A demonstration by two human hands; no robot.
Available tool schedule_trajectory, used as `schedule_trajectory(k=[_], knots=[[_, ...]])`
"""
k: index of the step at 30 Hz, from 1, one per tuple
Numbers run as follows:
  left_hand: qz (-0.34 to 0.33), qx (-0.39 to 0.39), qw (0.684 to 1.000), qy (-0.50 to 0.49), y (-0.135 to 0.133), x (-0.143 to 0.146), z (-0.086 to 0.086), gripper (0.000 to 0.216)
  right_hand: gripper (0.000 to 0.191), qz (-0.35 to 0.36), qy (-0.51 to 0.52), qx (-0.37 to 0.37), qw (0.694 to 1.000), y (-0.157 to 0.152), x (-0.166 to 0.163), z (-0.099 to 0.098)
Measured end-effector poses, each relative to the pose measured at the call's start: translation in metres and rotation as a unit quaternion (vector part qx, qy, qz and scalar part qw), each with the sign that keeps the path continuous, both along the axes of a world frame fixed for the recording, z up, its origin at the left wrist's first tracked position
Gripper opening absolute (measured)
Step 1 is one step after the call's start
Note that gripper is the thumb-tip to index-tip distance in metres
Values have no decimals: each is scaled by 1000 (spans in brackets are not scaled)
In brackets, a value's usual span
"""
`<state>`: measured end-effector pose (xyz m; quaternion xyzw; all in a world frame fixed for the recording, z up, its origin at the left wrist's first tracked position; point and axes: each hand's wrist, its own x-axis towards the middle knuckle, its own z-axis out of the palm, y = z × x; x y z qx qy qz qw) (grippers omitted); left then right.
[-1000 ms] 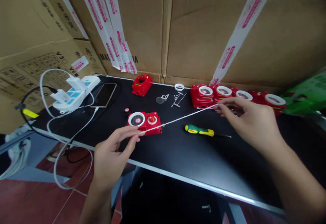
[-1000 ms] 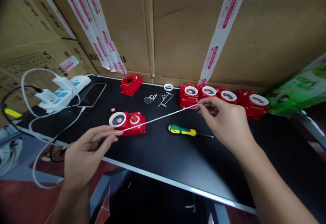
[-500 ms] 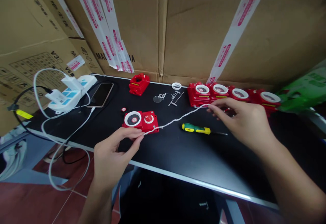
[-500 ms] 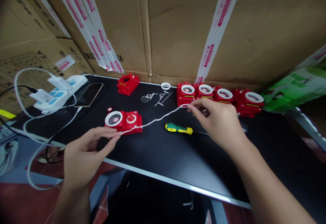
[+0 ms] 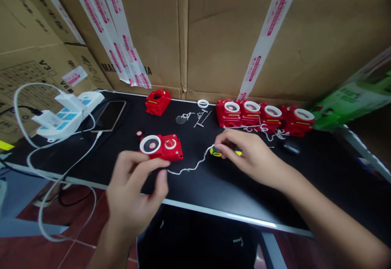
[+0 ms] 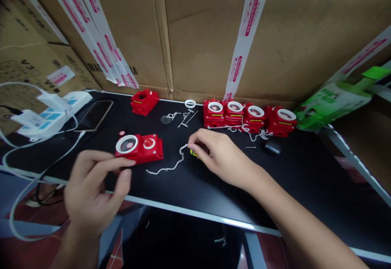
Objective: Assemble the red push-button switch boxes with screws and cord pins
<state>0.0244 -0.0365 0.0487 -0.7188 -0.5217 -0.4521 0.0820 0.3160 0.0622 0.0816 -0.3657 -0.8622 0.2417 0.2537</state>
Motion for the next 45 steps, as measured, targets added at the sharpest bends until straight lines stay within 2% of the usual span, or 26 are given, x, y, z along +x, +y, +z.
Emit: schedule_trajectory(k=[2,6,9,12,15,17,19,21,22,25,29,40,45], knots=[[-67,-10,996,-52,11,22,4,21,16,32,4,-3,999,-4,-7,1],[-158,-125,964,-175,29,51,1,16,12,66,19,34,997,-11,-15,0],[-175,-169,947,-212,32,55,-9,7,12,71,20,29,997,-17,-17,-2],[-167,-184,944,-219,29,52,-16,9,16,87,-11,-3,996,-17,-15,5],[-172,-177,944,-219,24,50,-20,11,19,86,-53,-7,995,1,-10,23],[-178,-171,944,-218,21,49,-23,14,17,41,-99,50,993,26,-8,35],[-185,-177,941,-223,20,47,-27,15,20,-1,-198,125,972,56,-13,40],[-189,-193,932,-241,18,45,-32,14,25,-52,-315,155,935,88,-24,37],[-189,-204,927,-253,18,43,-34,13,24,-64,-335,157,927,102,-30,33],[-188,-225,916,-274,15,40,-38,12,26,-71,-372,149,913,136,-48,18],[-190,-231,910,-287,13,38,-40,12,27,-61,-396,141,905,165,-59,6],[-176,-273,880,-347,15,37,-38,14,23,25,-384,113,916,197,-56,-9],[-190,-284,855,-391,16,37,-36,13,22,19,-377,115,919,199,-56,-12]])
